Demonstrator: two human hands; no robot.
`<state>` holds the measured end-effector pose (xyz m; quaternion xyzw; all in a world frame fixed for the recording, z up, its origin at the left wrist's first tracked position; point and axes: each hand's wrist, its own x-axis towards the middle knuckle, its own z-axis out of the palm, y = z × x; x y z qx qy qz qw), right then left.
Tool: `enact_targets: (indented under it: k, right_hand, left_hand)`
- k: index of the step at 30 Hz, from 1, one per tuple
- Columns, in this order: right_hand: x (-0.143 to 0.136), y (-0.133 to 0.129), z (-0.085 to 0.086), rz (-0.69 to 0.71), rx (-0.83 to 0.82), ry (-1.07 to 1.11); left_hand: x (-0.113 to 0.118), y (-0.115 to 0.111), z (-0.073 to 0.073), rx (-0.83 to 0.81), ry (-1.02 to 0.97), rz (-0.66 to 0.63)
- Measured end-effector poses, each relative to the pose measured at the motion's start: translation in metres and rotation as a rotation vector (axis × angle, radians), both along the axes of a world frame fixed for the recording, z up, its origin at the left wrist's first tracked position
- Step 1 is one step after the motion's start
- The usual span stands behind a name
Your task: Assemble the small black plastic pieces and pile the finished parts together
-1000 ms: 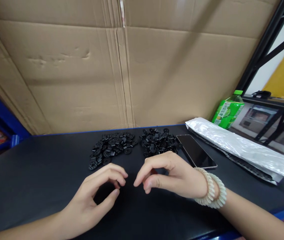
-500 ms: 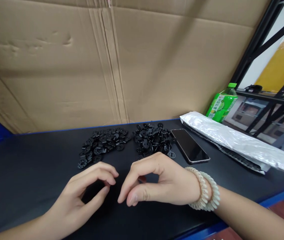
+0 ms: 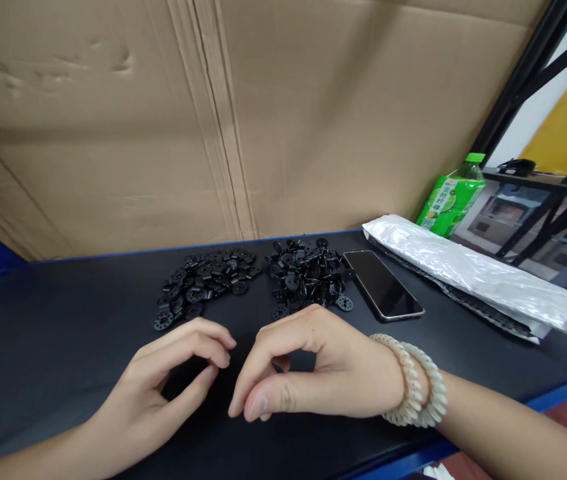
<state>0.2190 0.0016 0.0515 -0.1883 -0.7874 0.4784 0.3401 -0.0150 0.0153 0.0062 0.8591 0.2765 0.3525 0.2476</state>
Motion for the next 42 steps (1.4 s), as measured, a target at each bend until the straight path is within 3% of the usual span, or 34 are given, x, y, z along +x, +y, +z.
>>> enact_targets:
  k: [7,13,17,19,22,25,30,36,42]
  right_hand:
    - [0.000,-0.003,-0.004,-0.019,-0.022,-0.141]
    - [-0.007,-0.003,-0.023,-0.043,-0.260,-0.250]
    - [-0.010,-0.001,-0.033,-0.026,-0.339,-0.243]
    - [-0.012,-0.001,-0.035,-0.005,-0.349,-0.257]
    - [-0.014,-0.001,-0.038,0.013,-0.360,-0.274]
    - [-0.016,-0.001,-0.040,0.019,-0.386,-0.283]
    - [-0.017,0.002,-0.045,-0.016,-0.477,-0.282]
    - [-0.017,0.006,-0.049,-0.028,-0.540,-0.254]
    - [-0.019,0.009,-0.052,-0.052,-0.570,-0.238]
  left_hand:
    - [0.001,-0.004,0.000,0.083,0.035,-0.004]
    - [-0.002,-0.008,-0.006,0.469,0.323,0.029]
    - [-0.004,-0.011,-0.002,0.613,0.634,0.243]
    - [-0.005,-0.013,0.000,0.574,0.749,0.363]
    - [-0.005,-0.017,0.000,0.474,0.810,0.403]
    - [-0.005,-0.019,0.000,0.408,0.773,0.334]
    - [-0.003,-0.018,0.000,0.301,0.583,0.105]
    - [-0.002,-0.008,-0.006,0.155,0.306,0.194]
    - [-0.003,0.000,-0.013,0.088,0.187,0.098]
